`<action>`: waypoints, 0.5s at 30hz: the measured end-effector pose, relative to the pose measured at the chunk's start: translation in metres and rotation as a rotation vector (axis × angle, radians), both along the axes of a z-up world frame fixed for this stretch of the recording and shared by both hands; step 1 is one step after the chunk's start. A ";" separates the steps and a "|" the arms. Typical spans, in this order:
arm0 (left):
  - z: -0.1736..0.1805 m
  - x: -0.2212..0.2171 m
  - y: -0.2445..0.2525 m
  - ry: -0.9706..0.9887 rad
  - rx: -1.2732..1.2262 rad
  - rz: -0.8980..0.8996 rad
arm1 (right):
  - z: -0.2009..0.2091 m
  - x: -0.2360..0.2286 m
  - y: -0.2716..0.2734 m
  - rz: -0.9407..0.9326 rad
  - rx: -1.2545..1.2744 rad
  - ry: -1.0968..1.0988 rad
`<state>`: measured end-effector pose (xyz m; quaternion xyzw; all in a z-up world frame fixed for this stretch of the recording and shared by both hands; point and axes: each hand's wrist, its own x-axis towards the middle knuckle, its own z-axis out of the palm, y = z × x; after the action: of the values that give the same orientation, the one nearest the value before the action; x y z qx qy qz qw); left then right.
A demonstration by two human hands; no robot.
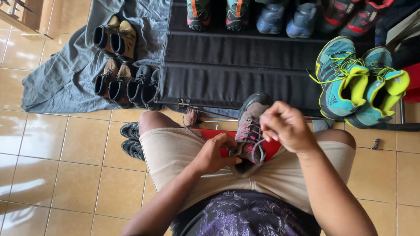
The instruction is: The person sits on the floor and laces a gray hiking boot. They thread the laces through the eyelets and tie a knot, repeating the process to secure the laces.
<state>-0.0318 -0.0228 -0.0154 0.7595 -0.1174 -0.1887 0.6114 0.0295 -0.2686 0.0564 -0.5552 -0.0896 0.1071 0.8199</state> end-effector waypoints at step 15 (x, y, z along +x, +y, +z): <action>-0.023 0.000 -0.002 0.328 -0.207 0.088 | -0.015 0.005 0.035 0.524 -1.069 -0.554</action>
<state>-0.0315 -0.0249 -0.0384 0.6559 -0.0016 -0.2698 0.7050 0.0349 -0.2339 0.0413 -0.8531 -0.3638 0.1860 0.3244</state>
